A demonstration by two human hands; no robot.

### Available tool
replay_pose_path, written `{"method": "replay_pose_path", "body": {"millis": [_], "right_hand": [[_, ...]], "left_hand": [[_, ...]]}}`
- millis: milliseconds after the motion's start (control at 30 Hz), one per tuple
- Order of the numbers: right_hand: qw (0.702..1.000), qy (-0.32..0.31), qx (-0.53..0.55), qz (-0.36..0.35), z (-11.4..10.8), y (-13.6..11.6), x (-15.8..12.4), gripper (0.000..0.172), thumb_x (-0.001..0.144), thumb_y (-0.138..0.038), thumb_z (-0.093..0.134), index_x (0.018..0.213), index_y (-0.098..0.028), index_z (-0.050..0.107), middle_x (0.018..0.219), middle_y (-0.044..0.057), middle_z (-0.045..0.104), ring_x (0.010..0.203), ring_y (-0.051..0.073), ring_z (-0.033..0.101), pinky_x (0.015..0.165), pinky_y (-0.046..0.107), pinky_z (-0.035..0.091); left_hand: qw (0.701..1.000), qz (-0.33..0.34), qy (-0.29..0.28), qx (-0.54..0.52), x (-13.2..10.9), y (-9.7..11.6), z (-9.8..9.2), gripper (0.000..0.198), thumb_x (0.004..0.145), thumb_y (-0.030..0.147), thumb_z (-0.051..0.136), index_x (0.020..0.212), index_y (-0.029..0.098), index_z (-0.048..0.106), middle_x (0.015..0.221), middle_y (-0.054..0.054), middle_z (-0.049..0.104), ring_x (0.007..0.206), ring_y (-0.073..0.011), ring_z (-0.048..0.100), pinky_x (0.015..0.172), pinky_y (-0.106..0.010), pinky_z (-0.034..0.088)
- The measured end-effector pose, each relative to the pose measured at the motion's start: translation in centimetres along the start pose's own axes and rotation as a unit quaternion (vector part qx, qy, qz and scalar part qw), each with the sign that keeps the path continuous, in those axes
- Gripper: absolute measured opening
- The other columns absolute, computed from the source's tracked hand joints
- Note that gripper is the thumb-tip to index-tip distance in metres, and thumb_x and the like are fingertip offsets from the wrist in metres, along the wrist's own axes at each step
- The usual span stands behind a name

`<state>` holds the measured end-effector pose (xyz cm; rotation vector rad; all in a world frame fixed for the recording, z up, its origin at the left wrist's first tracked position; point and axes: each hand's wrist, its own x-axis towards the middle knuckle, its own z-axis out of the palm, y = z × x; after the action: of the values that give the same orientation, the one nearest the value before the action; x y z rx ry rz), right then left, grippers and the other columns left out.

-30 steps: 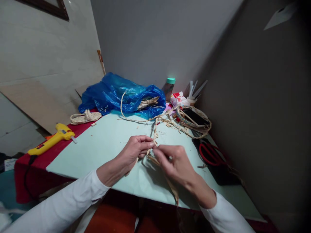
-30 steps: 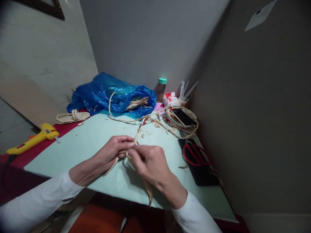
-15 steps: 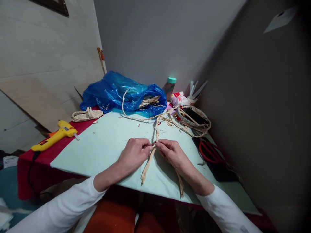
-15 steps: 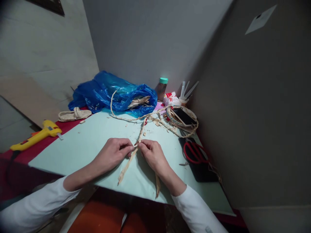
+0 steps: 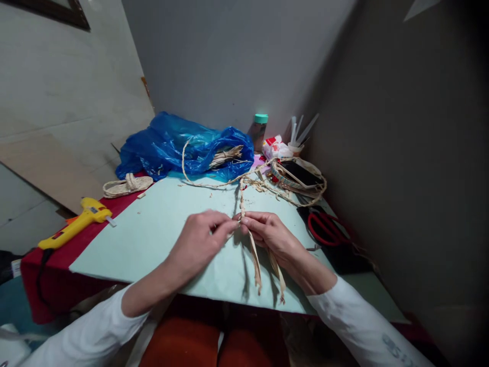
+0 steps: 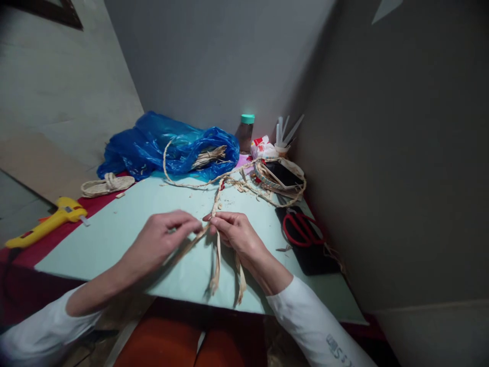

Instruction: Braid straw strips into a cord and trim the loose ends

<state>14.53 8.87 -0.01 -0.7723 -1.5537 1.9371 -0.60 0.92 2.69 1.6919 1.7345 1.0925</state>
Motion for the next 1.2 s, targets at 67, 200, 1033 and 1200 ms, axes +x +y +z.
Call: {"method": "replay_pose_path", "body": {"millis": [67,200,1033,1200], "right_hand": [[1.0,-0.004,-0.008,-0.014,0.1,-0.1,0.0,0.027,0.082,-0.038,0.064,0.07,-0.014,0.058,0.054,-0.007,0.036,0.046,0.005,0.017,0.046,0.025,0.008],[0.998,-0.009,-0.024,-0.051,0.2,-0.1,-0.1,0.027,0.085,-0.038,0.06,0.07,-0.015,0.056,0.055,-0.006,0.04,0.048,0.006,0.021,0.047,0.025,0.012],[0.788,0.143,-0.597,-0.057,1.8,-0.3,-2.8,0.031,0.095,-0.028,0.04,0.07,-0.018,0.055,0.059,0.003,0.059,0.05,0.013,0.046,0.054,0.026,0.024],[0.692,0.183,-0.697,-0.05,4.9,0.1,-2.6,0.02,0.094,-0.023,0.043,0.089,-0.016,0.06,0.069,0.01,0.069,0.056,0.019,0.06,0.052,0.029,0.022]], "left_hand": [[0.995,-0.026,-0.001,-0.095,1.0,-0.3,-0.2,0.013,0.084,0.028,0.06,0.087,0.018,0.065,0.085,-0.005,0.066,0.082,-0.0188,0.058,0.076,-0.028,0.041],[0.922,-0.117,-0.133,-0.345,2.4,-1.0,1.1,0.017,0.081,0.023,0.061,0.094,0.014,0.055,0.075,-0.002,0.059,0.064,-0.0123,0.054,0.062,-0.025,0.041],[0.961,-0.109,-0.055,-0.248,1.7,-3.6,3.5,0.011,0.068,0.019,0.062,0.058,0.015,0.061,0.052,-0.001,0.06,0.051,-0.0102,0.05,0.054,-0.022,0.034],[0.941,-0.142,-0.054,-0.301,1.5,-3.5,3.2,0.007,0.067,0.017,0.056,0.06,0.015,0.058,0.043,0.004,0.048,0.038,-0.0065,0.037,0.043,-0.021,0.022]]}}
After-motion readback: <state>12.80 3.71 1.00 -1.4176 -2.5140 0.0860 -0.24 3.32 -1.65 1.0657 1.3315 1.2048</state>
